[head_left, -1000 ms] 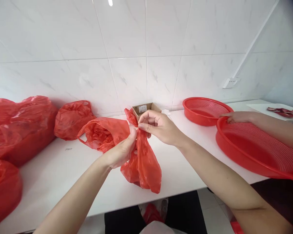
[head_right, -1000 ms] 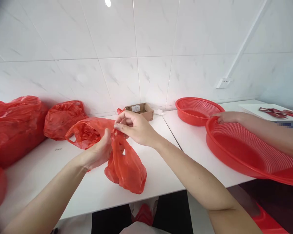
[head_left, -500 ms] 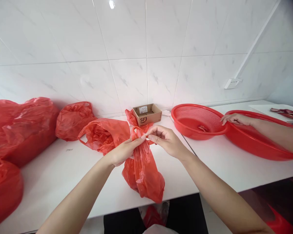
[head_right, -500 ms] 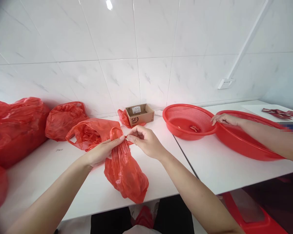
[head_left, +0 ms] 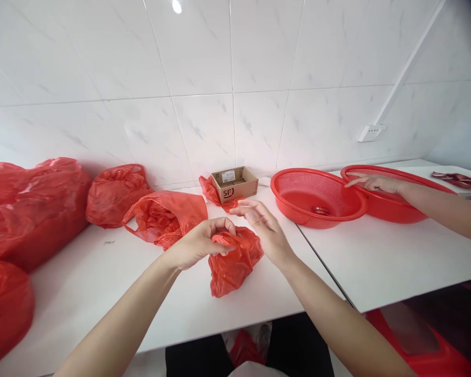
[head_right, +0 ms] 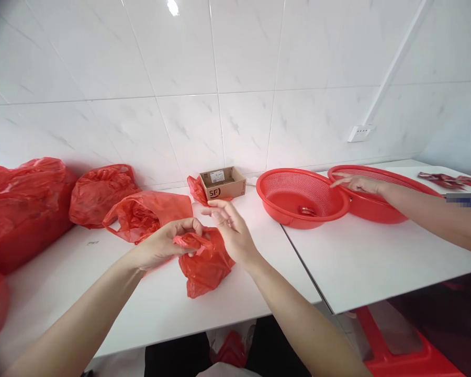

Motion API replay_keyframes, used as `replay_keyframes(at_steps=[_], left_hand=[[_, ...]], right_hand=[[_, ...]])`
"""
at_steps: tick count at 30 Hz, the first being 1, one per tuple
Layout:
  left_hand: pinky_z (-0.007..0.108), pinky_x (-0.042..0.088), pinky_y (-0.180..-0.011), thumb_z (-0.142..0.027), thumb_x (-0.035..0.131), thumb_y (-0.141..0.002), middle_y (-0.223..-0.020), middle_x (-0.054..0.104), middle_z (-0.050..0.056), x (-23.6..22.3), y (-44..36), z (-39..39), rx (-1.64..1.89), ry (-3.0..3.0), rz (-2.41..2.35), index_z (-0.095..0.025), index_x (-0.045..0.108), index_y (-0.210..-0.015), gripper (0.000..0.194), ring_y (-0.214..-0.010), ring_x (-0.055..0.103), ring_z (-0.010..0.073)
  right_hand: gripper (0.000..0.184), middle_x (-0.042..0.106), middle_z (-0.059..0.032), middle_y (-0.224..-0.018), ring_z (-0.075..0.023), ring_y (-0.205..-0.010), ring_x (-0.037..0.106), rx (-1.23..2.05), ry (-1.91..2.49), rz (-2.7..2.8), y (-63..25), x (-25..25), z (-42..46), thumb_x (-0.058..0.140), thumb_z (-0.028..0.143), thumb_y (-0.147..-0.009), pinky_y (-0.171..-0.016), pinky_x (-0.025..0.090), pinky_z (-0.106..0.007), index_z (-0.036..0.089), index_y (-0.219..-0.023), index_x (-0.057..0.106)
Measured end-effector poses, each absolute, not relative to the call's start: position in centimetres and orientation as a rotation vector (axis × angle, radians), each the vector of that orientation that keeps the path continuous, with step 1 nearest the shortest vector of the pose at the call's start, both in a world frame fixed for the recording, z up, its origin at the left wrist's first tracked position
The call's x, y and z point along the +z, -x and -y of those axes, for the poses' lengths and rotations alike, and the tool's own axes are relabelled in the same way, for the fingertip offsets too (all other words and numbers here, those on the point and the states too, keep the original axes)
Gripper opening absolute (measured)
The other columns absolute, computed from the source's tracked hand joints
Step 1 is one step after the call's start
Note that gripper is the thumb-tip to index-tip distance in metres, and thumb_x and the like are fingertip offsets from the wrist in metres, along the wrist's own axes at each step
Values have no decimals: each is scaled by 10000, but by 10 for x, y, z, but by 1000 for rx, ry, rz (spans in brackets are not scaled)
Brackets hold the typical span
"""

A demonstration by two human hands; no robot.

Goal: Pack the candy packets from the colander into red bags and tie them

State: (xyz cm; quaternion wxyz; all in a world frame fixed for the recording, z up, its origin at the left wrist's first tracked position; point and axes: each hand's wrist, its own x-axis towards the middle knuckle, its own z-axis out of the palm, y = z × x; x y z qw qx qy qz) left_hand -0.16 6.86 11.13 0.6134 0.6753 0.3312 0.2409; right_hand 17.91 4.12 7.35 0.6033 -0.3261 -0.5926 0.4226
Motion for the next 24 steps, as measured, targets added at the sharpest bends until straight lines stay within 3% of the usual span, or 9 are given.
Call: replay_keyframes(at_steps=[5, 8, 11, 15, 18, 21, 24], left_hand=[[230, 250, -528, -228, 594, -761, -623, 321, -64, 111, -4, -59, 556, -1800, -866, -204, 378, -676, 233, -550, 290, 89], [239, 242, -522, -180, 567, -749, -647, 400, -46, 99, -3, -61, 705, -2208, -1104, -208, 358, -673, 224, -556, 327, 102], [255, 210, -510, -135, 497, -784, -790, 574, -4, 82, -2, -66, 851, -2634, -1251, -210, 441, -718, 115, -602, 429, 123], [250, 252, -512, -90, 477, -794, -1051, 651, 32, 73, 0, -71, 982, -2749, -1206, -225, 560, -846, 167, -712, 550, 137], [244, 360, -564, -130, 519, -816, -1049, 662, 36, 78, -1, -72, 1044, -2617, -1139, -228, 620, -886, 158, -708, 576, 140], [264, 446, -724, -241, 525, -884, -1034, 694, 40, 85, 1, -70, 1078, -2331, -1062, -236, 692, -942, 177, -842, 627, 181], [286, 458, -793, -357, 519, -912, -964, 710, 36, 85, 9, -66, 1052, -1932, -1076, -228, 721, -936, 241, -865, 626, 199]], right_hand=[[345, 493, 51, -674, -110, -613, 474, 1178, 908, 1439, -176, 58, -52, 476, 486, -939, -632, 409, -252, 264, -1192, 556], [337, 465, 69, -616, -93, -552, 433, 1255, 925, 1349, -176, 52, -51, 528, 462, -913, -580, 379, -234, 256, -1175, 572], [336, 490, 72, -597, -83, -524, 439, 1390, 873, 1233, -178, 49, -50, 565, 434, -891, -546, 366, -218, 246, -1168, 586], [372, 612, 32, -709, -120, -623, 575, 1563, 778, 1226, -182, 50, -50, 615, 390, -863, -649, 462, -272, 248, -1205, 585], [330, 674, -15, -843, -153, -749, 642, 1523, 784, 1315, -184, 51, -50, 633, 370, -855, -783, 491, -327, 212, -1145, 632], [281, 697, -36, -850, -174, -802, 660, 1323, 836, 1417, -187, 51, -51, 568, 410, -900, -850, 485, -356, 189, -1035, 678], [280, 714, -47, -899, -204, -869, 654, 894, 1021, 1569, -198, 48, -55, 518, 429, -925, -862, 473, -367, 224, -967, 704]])
